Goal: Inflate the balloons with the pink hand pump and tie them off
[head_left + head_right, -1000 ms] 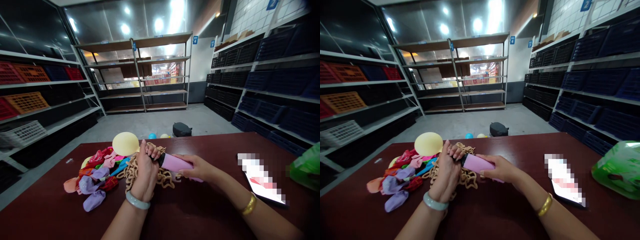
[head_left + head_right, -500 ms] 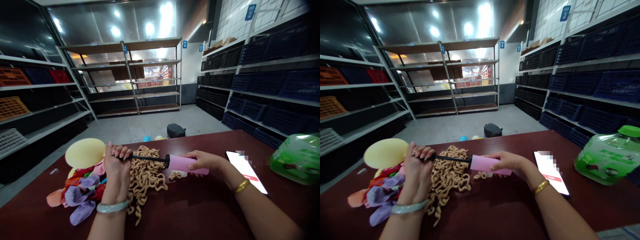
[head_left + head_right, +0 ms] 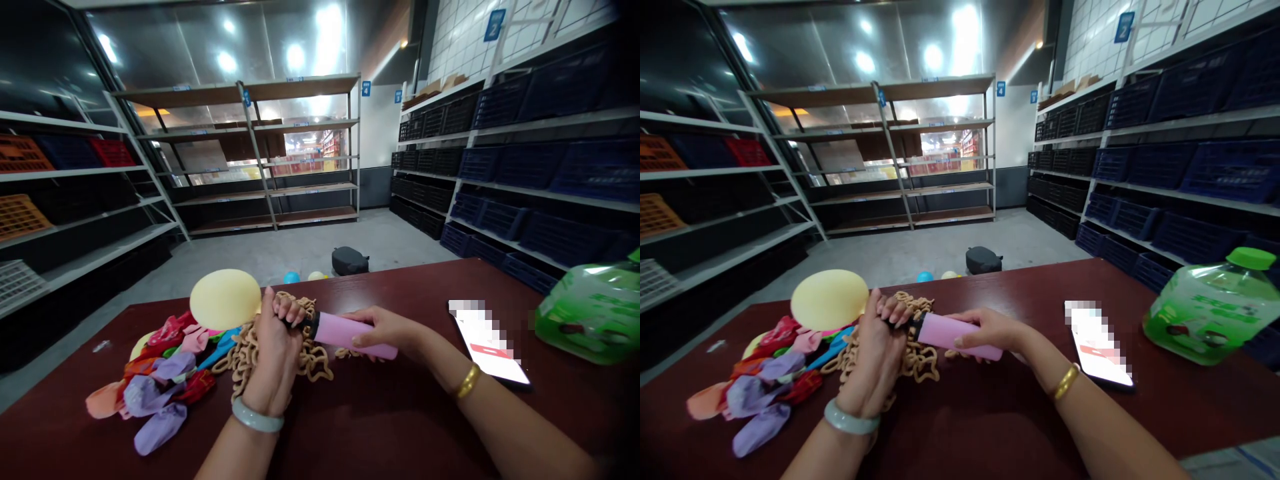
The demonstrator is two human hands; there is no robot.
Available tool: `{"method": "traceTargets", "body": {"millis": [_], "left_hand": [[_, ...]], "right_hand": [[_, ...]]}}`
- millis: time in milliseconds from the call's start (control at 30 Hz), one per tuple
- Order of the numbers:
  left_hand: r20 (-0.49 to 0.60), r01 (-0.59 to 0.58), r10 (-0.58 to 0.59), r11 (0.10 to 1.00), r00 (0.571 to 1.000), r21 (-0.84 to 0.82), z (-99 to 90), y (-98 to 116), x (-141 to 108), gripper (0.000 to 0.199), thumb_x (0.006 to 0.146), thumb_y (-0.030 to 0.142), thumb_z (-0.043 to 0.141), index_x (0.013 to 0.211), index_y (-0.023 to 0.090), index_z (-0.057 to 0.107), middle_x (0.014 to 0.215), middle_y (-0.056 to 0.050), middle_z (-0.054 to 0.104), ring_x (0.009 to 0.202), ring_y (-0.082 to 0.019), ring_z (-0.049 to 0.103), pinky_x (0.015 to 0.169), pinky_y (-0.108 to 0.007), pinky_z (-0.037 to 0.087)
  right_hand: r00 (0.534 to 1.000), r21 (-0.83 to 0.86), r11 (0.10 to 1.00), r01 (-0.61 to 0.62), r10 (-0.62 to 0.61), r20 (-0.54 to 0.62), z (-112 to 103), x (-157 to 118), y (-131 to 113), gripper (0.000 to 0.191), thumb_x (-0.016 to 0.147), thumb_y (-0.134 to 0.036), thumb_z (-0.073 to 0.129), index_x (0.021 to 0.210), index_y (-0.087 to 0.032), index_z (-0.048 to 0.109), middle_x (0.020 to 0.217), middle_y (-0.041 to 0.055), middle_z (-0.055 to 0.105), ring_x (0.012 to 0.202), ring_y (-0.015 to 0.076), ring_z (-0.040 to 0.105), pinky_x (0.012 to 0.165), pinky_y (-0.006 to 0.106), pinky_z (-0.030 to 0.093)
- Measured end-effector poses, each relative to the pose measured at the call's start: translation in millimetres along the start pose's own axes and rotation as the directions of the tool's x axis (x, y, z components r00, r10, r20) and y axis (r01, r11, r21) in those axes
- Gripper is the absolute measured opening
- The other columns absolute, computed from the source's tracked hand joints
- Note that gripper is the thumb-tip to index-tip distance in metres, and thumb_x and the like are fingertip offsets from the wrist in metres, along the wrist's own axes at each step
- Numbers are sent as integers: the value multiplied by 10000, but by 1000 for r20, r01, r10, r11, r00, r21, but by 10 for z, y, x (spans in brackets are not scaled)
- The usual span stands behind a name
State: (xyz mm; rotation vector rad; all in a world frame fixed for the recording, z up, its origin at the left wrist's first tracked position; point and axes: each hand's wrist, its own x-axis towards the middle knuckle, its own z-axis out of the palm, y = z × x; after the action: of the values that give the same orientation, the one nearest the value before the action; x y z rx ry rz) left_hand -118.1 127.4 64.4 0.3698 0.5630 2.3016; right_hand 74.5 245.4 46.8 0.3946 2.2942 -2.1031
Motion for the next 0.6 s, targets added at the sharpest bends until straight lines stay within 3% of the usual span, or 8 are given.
{"method": "traceTargets", "body": {"millis": [133, 333, 433, 600], "left_hand": [[-17, 25, -24, 1000, 1000, 15, 25, -61, -22, 433, 887, 337, 549, 562, 183, 308, 421, 70, 289, 321, -62, 292, 339, -204, 208], [-16, 17, -16, 1000, 1000, 27, 19, 18, 12, 434, 881, 339, 559, 569, 188, 297, 425, 77, 274, 319, -62, 298, 341, -203, 217], [23, -3, 3, 1000, 1000, 7, 10, 139, 37, 431, 877, 322, 566, 578, 190, 286, 428, 76, 290, 330, -64, 317, 351, -204, 239], [37, -84, 87, 994, 996, -69, -120, 517, 169, 416, 847, 238, 597, 594, 193, 270, 421, 84, 320, 341, -65, 334, 362, -204, 270]], "right_hand": [[999, 17, 999, 33, -33, 6, 109, 72, 8, 735, 753, -405, 709, 1415, -287, 413, 969, 59, 701, 602, 121, 611, 480, 209, 480], [999, 16, 998, 53, -53, -4, 151, 52, -48, 723, 767, -392, 701, 1420, -297, 404, 960, 52, 694, 622, 116, 613, 485, 196, 476], [1000, 16, 1000, 5, -5, 11, 65, -4, -59, 769, 751, -388, 712, 1436, -295, 375, 938, 47, 691, 621, 118, 613, 494, 203, 480], [995, 43, 998, -49, 46, 84, -197, -137, -11, 753, 719, -419, 719, 1399, -261, 439, 891, 35, 682, 553, 98, 591, 453, 187, 464]]}}
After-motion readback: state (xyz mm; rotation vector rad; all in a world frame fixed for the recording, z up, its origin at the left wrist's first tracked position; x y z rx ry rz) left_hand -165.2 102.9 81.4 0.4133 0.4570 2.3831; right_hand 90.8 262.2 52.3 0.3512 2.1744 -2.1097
